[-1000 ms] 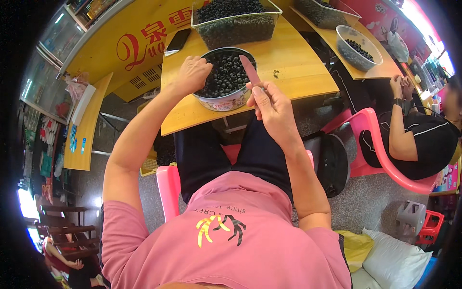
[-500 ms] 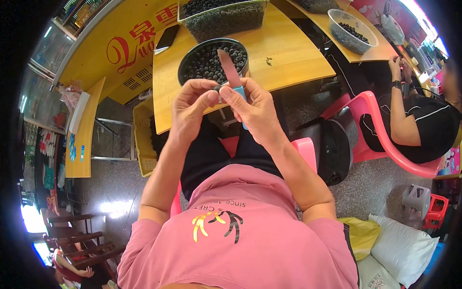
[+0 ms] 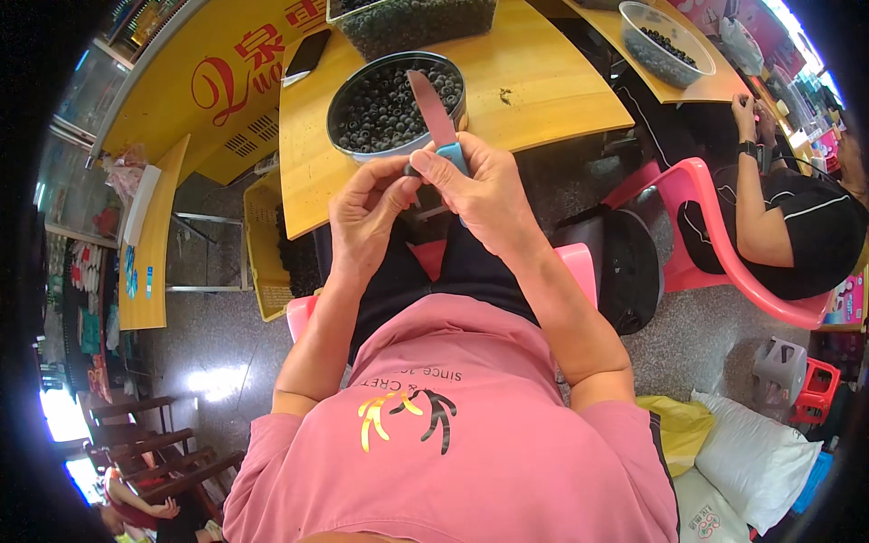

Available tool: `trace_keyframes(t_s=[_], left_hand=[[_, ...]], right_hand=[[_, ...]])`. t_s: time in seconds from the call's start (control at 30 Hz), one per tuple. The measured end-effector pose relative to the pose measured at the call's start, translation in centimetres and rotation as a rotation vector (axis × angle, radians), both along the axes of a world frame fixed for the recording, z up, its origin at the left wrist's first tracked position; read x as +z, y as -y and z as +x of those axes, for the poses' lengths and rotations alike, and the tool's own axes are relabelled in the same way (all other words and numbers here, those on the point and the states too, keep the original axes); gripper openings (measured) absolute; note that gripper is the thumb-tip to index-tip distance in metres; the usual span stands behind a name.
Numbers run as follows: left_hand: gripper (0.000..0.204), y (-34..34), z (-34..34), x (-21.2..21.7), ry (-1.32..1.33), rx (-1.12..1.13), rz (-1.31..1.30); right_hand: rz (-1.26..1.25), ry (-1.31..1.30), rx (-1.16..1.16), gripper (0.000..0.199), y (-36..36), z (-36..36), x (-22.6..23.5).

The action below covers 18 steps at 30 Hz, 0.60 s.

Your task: Pitting small dark fruits using a handheld knife and collecting them in a bowl.

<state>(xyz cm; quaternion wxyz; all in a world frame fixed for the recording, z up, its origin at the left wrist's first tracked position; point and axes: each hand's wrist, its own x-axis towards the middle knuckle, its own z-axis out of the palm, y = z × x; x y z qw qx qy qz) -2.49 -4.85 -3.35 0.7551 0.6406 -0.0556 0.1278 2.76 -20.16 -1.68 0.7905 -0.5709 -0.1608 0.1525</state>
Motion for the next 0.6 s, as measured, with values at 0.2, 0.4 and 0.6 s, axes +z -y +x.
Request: trace_keyframes(t_s=[0.2, 0.4, 0.6], left_hand=[[0.020, -0.7, -0.3, 0.1, -0.032, 0.032, -0.023], [0.021, -1.3, -0.4, 0.5, 0.034, 0.054, -0.044], [0.020, -1.3, -0.5, 0.7, 0.089, 0.028, -0.041]], right_hand=[[-0.331, 0.682, -0.201, 0.019, 0.0, 0.0, 0.3], [-0.527, 1.072, -0.285, 0.021, 0.0, 0.2, 0.3], [-0.511, 1.120, -0.307, 0.025, -0.1, 0.0, 0.4]])
